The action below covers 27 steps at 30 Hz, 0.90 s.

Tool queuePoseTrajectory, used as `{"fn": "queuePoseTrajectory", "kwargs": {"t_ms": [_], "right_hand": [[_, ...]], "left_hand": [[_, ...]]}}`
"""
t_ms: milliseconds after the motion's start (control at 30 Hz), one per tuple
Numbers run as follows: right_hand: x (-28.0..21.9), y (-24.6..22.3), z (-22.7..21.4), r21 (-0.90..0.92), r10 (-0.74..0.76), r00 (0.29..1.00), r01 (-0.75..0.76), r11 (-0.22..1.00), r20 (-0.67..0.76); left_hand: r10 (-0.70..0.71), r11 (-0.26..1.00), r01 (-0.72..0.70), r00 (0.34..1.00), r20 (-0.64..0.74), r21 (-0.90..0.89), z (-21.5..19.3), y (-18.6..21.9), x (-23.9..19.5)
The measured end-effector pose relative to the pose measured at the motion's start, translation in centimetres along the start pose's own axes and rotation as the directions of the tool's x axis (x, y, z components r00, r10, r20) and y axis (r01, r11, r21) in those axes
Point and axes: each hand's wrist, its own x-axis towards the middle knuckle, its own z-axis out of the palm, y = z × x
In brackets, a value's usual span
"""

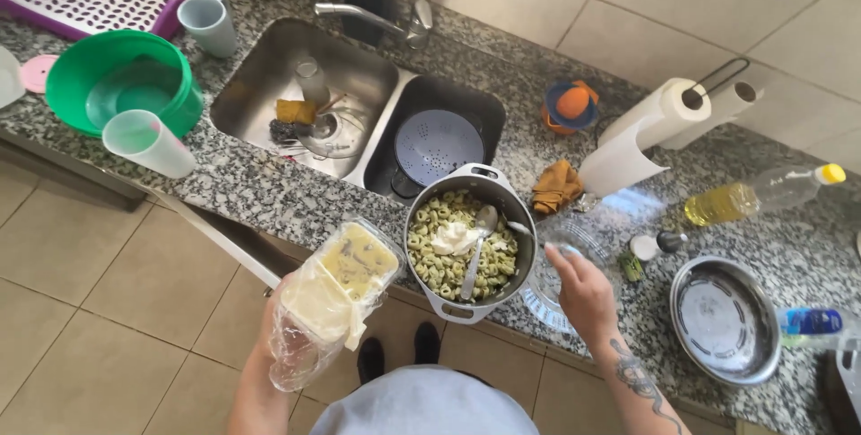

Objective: The person drains cooked pasta into a colander in the sink. They retrieve a block of butter from the refrigerator and unwrap it. Using a spoon, they add butter and oil to the pasta in a pot and stir the mixture.

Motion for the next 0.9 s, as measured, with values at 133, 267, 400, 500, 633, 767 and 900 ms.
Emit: {"fn": "queuePoseTrajectory", "kwargs": {"t_ms": [133, 267, 400, 500, 633, 767, 900], "right_hand": [[0.1, 0.4, -0.7, -0.025, -0.013, 1.000, 0.014, 1.000, 0.008], [0.2, -0.3, -0.4, 0.059, 0.000, 1.000, 0.000, 0.998, -0.007], [2.2, -0.3, 0.1, -0.015, -0.076, 0.997, 0.076, 0.997, -0.007], [4.3, -2.2, -3.9, 0.291, 0.234, 0.943, -0.298, 0.909, 0.235], [9.5, -3.0, -7.8, 0.495, 0.412, 0.381, -0.841, -0.216, 0.827], [11.6, -3.2, -5.4, 0.429, 0.155, 0.408, -0.760, -0.488, 0.900], [18.8, -7.8, -4.2, 0.690, 0.152, 0.677, -0.721, -0.057, 0.720]], "left_hand": [[0.010, 1.000, -0.010, 1.000, -0.008, -0.018, -0.3, -0.1, 0.0], [0.011, 0.999, -0.012, 0.999, -0.034, -0.032, -0.4, 0.0, -0.4], [0.040, 0.998, -0.042, 0.999, -0.030, -0.054, -0.1, 0.4, 0.2], [0.031, 0.997, -0.034, 0.998, -0.046, -0.075, -0.9, 0.0, 0.1], [0.042, 0.989, -0.049, 0.998, -0.055, -0.140, -1.0, 0.4, 0.9], [0.089, 0.969, -0.105, 0.993, -0.084, -0.223, -0.8, 0.5, 1.1], [0.121, 0.939, -0.168, 0.978, -0.169, -0.300, -0.8, 1.9, 0.3]]}}
